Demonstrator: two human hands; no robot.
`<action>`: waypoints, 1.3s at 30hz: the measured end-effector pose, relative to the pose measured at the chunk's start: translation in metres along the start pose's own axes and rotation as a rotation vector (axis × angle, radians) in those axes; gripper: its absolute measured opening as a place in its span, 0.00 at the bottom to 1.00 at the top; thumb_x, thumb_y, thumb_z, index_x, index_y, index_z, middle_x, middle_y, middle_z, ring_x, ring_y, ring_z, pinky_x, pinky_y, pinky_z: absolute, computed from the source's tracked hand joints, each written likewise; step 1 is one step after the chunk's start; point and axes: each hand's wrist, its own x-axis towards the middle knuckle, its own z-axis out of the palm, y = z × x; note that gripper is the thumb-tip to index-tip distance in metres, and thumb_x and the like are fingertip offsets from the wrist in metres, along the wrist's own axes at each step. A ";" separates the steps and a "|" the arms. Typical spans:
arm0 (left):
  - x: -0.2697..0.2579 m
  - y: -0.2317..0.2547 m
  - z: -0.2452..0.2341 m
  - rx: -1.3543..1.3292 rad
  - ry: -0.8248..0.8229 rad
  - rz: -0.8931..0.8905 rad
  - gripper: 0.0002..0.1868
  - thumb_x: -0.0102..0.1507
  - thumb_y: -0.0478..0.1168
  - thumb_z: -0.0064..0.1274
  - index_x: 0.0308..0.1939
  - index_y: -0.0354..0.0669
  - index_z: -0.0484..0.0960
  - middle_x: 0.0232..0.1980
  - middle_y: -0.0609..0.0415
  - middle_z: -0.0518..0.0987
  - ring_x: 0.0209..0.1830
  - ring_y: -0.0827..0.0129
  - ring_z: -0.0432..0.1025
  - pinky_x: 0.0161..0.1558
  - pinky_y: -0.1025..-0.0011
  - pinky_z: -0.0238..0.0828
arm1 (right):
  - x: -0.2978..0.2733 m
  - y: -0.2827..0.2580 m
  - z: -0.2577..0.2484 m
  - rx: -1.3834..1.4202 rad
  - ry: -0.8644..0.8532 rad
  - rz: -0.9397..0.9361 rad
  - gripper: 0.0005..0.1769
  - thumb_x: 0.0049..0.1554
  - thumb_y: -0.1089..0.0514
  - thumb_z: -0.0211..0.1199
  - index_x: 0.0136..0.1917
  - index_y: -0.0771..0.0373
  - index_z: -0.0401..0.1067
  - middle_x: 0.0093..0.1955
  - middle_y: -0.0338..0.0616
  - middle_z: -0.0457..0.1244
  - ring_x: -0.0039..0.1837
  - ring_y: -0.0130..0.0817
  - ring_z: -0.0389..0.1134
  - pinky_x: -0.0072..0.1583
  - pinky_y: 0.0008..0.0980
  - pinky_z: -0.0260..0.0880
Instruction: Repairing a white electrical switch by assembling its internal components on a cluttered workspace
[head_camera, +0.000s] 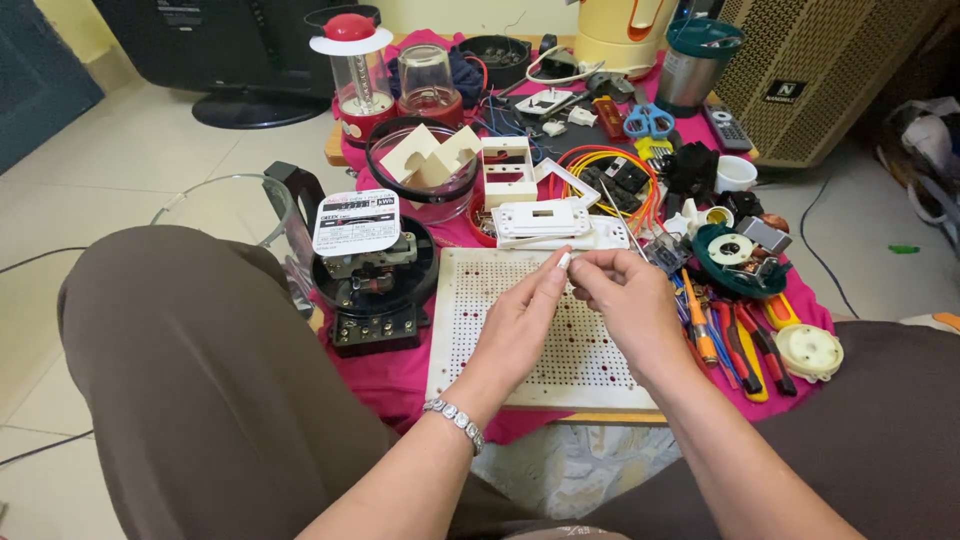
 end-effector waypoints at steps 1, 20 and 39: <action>0.000 0.000 0.001 0.000 0.000 0.001 0.32 0.70 0.59 0.32 0.72 0.50 0.69 0.69 0.33 0.71 0.73 0.36 0.59 0.70 0.43 0.54 | 0.001 0.001 -0.001 0.000 0.000 -0.001 0.15 0.56 0.55 0.66 0.54 0.65 0.79 0.43 0.46 0.71 0.46 0.30 0.71 0.50 0.28 0.72; 0.018 -0.013 0.004 -0.015 -0.009 -0.013 0.28 0.70 0.56 0.33 0.70 0.56 0.72 0.69 0.39 0.73 0.72 0.43 0.62 0.70 0.49 0.58 | 0.014 0.007 -0.010 0.523 -0.228 0.433 0.15 0.60 0.55 0.67 0.56 0.65 0.72 0.45 0.40 0.68 0.46 0.26 0.70 0.52 0.24 0.70; 0.021 -0.025 0.012 -0.402 0.033 -0.434 0.31 0.66 0.56 0.52 0.63 0.36 0.77 0.52 0.42 0.84 0.47 0.61 0.80 0.43 0.62 0.81 | 0.024 0.042 -0.030 -0.164 -0.031 -0.104 0.14 0.60 0.53 0.63 0.56 0.62 0.77 0.49 0.54 0.71 0.50 0.45 0.76 0.51 0.39 0.78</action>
